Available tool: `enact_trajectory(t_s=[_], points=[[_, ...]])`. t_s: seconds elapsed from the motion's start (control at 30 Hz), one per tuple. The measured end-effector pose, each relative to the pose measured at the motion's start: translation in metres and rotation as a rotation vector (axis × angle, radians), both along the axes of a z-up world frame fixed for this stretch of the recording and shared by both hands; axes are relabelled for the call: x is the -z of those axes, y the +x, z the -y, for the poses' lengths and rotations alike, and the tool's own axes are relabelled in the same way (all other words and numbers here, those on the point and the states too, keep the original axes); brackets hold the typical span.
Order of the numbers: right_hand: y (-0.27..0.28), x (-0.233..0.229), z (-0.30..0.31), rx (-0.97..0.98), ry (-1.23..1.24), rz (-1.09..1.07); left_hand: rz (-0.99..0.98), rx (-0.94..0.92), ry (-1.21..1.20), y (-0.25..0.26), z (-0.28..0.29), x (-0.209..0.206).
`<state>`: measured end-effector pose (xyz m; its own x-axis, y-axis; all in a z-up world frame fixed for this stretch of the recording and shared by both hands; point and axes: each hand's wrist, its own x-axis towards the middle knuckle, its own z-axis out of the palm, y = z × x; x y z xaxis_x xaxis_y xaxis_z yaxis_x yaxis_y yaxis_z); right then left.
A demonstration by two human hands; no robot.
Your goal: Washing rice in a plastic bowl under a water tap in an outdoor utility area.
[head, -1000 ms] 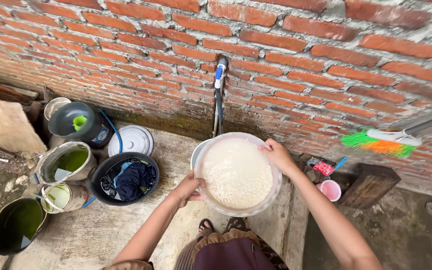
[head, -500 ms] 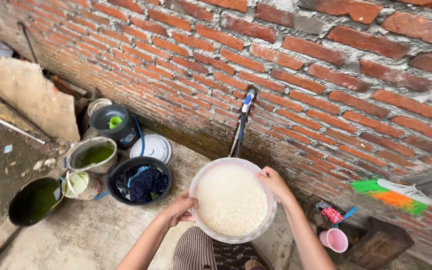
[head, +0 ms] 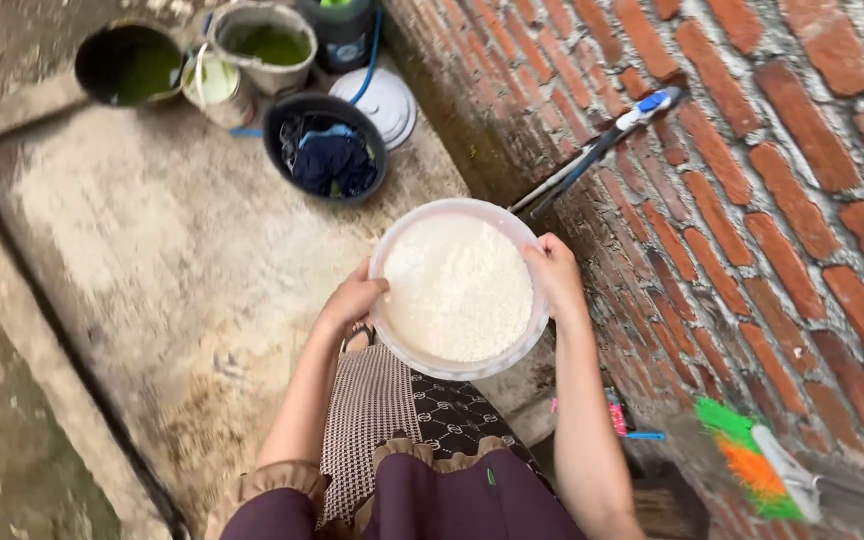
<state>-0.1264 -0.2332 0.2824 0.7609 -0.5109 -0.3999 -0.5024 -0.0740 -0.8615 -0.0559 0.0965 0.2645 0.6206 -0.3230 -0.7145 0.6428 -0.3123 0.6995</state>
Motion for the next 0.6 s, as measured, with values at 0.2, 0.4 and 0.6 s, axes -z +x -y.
enact_trajectory(t_s=[0.2,0.4,0.6], points=[[0.004,-0.021,-0.036,-0.064,0.136,-0.062,0.184,-0.078,0.388,-0.05,-0.024,0.017],[-0.018,0.013,-0.053,-0.091,0.322,-0.119,0.137,-0.17,0.538,-0.072,-0.047,-0.01],[-0.026,0.035,-0.076,-0.093,0.386,-0.157,0.089,-0.307,0.494,-0.071,-0.073,-0.001]])
